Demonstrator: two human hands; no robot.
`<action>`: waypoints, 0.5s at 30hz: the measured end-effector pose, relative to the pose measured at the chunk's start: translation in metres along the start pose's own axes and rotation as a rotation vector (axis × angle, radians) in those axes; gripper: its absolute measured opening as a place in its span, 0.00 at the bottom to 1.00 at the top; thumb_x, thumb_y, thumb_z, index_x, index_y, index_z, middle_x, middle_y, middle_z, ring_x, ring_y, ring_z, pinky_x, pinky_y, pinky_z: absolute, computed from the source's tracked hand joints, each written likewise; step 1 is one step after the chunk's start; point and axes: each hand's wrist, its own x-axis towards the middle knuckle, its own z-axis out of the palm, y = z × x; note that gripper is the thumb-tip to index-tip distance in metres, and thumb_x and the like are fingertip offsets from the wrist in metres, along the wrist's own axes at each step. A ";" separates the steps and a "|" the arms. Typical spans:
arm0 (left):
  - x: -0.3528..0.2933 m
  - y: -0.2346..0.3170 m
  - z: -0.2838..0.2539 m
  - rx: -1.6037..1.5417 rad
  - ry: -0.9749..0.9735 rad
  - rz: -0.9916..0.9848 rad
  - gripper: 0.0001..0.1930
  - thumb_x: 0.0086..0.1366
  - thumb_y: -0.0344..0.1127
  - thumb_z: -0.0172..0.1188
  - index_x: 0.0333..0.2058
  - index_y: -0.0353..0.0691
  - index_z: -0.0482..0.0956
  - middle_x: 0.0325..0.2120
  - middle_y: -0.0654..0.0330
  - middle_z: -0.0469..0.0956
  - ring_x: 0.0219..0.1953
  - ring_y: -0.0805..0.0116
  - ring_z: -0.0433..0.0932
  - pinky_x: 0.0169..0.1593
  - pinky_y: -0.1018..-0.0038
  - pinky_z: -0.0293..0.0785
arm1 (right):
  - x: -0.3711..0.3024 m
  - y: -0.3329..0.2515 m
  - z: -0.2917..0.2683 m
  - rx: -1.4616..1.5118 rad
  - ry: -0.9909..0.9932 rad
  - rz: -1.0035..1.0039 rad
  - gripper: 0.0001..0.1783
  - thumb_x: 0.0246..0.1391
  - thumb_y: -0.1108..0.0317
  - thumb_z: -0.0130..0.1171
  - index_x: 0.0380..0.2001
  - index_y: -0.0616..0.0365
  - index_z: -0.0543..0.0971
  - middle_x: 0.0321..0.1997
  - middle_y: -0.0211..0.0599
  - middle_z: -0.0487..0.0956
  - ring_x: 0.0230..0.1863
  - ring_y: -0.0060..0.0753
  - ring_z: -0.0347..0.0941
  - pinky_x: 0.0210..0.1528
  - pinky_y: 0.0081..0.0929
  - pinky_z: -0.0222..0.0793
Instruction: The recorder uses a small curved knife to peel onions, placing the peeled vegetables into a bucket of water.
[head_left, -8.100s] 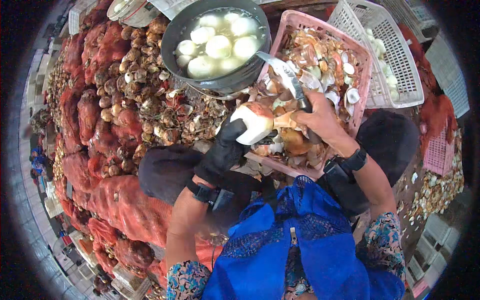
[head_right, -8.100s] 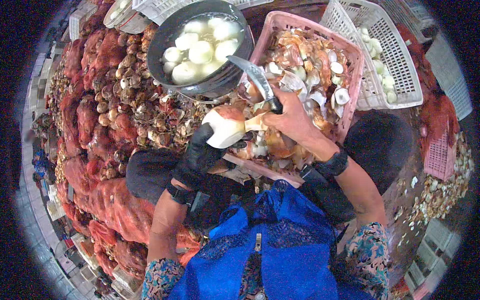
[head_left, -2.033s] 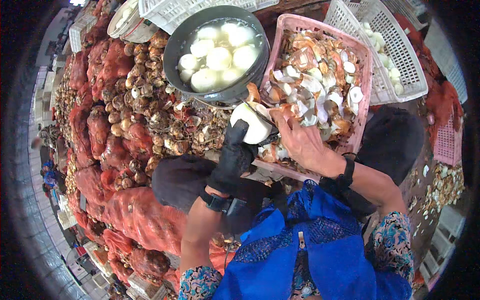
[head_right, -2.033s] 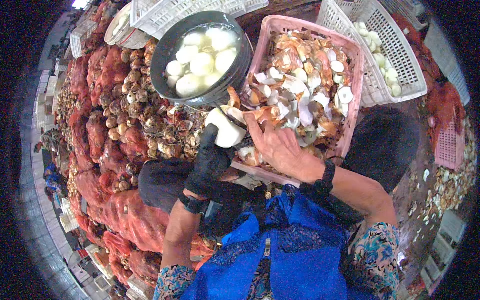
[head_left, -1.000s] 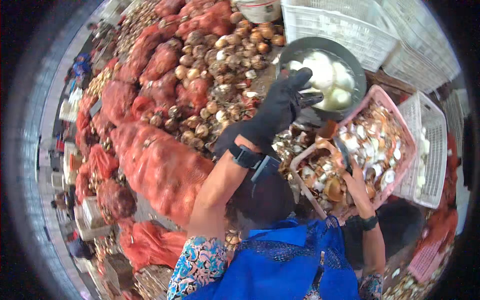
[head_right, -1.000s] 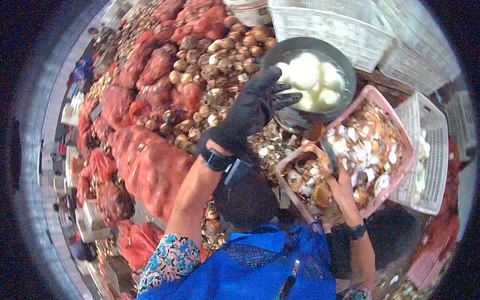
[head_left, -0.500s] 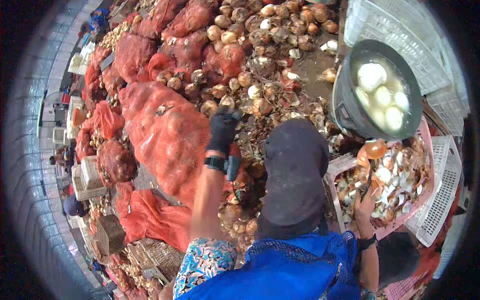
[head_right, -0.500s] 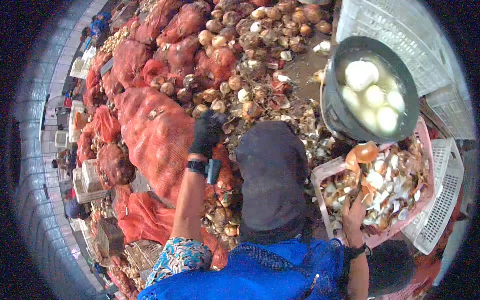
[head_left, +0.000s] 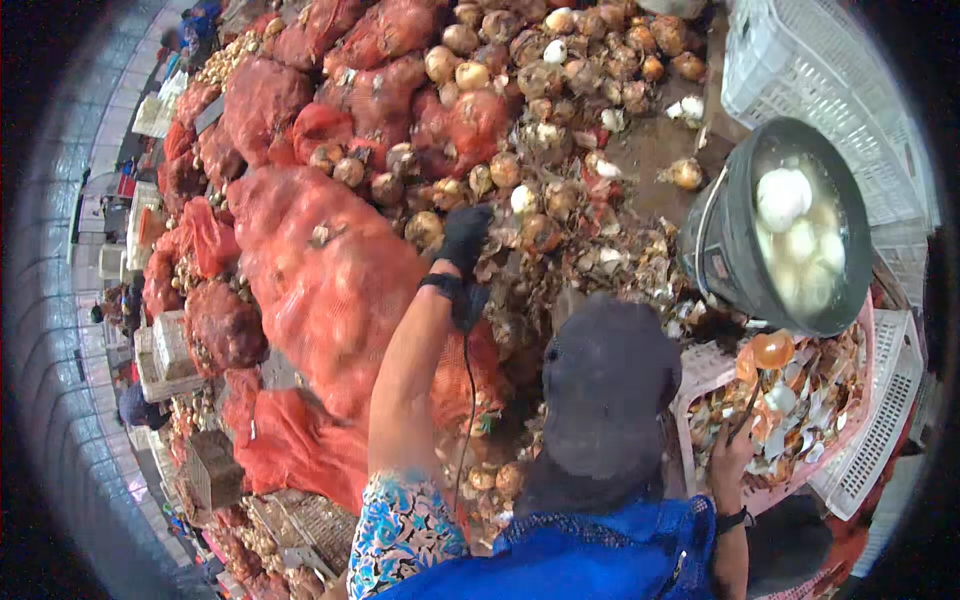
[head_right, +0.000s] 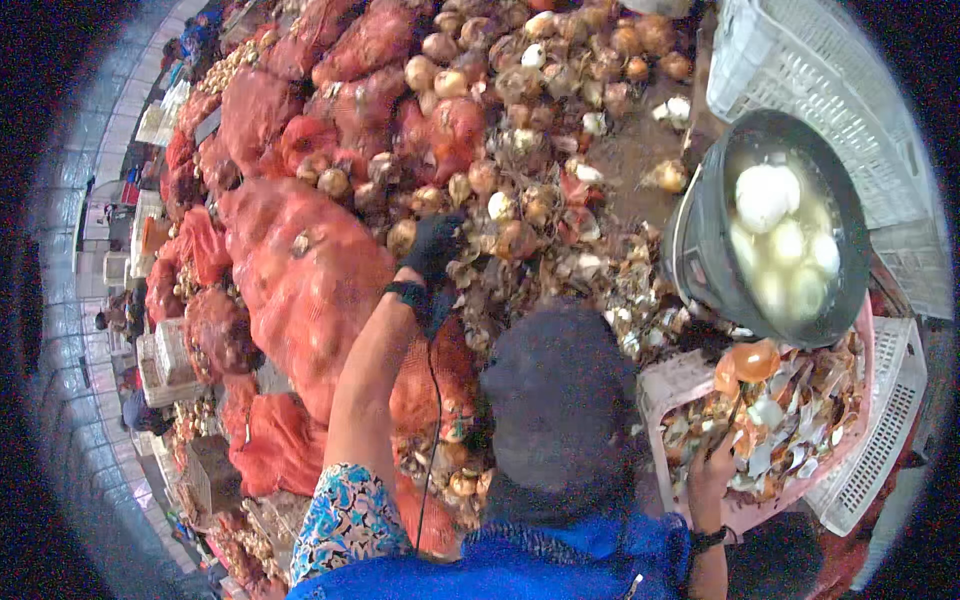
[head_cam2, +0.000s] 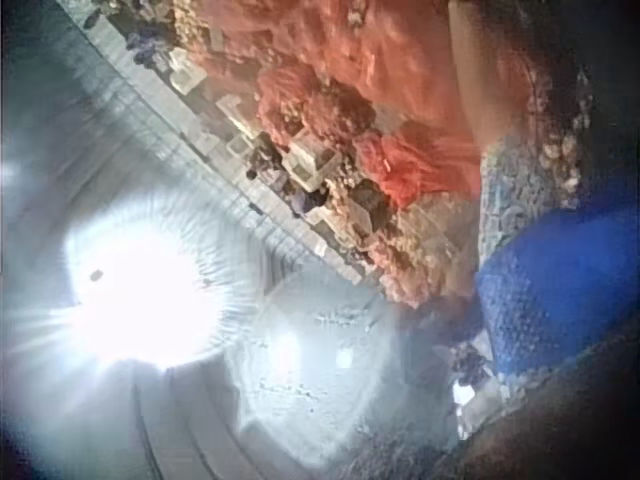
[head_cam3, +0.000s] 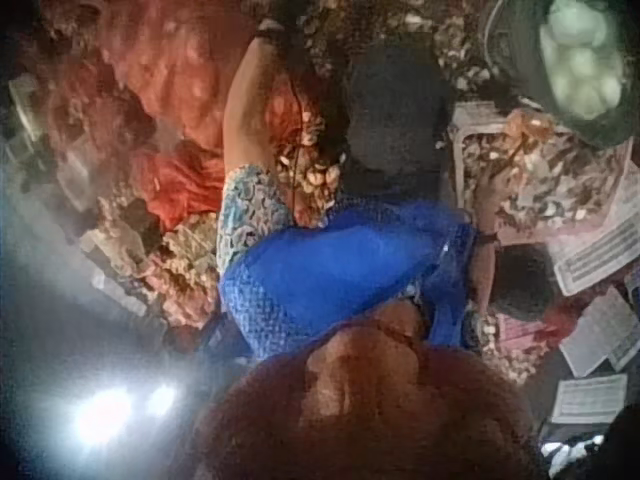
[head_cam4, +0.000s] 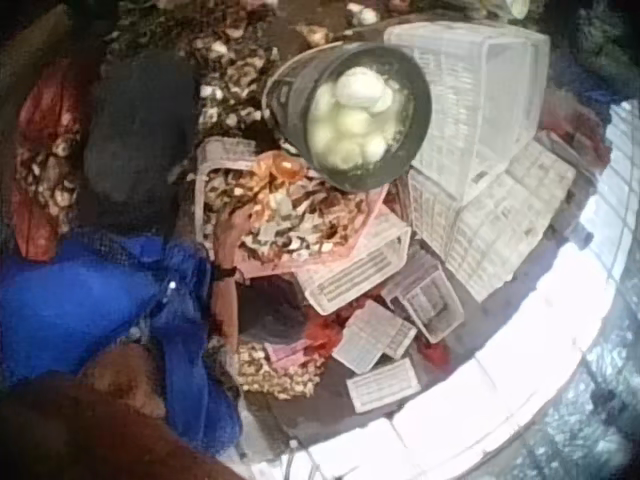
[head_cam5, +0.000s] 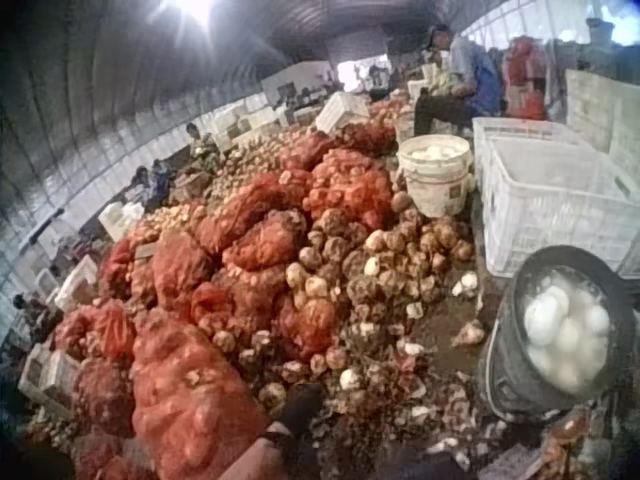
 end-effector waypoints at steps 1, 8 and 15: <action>0.007 0.001 -0.003 0.013 -0.045 -0.043 0.09 0.43 0.32 0.63 0.28 0.43 0.80 0.23 0.52 0.78 0.26 0.48 0.76 0.29 0.55 0.70 | 0.000 0.003 -0.002 -0.040 0.049 -0.110 0.32 0.57 0.72 0.55 0.62 0.71 0.58 0.31 0.58 0.78 0.30 0.62 0.74 0.30 0.46 0.68; 0.088 -0.005 0.016 -0.712 0.239 -0.760 0.12 0.48 0.37 0.63 0.32 0.37 0.79 0.26 0.48 0.80 0.30 0.49 0.78 0.34 0.60 0.72 | -0.007 0.002 -0.006 -0.047 -0.136 0.150 0.32 0.55 0.74 0.54 0.61 0.73 0.58 0.33 0.58 0.79 0.32 0.62 0.76 0.33 0.48 0.69; 0.134 -0.024 0.048 -0.247 -0.091 -0.207 0.15 0.50 0.44 0.64 0.28 0.36 0.78 0.23 0.46 0.78 0.30 0.48 0.79 0.34 0.57 0.73 | -0.006 -0.006 -0.006 -0.097 -0.051 0.125 0.38 0.54 0.70 0.56 0.64 0.73 0.53 0.37 0.63 0.78 0.38 0.65 0.76 0.39 0.47 0.71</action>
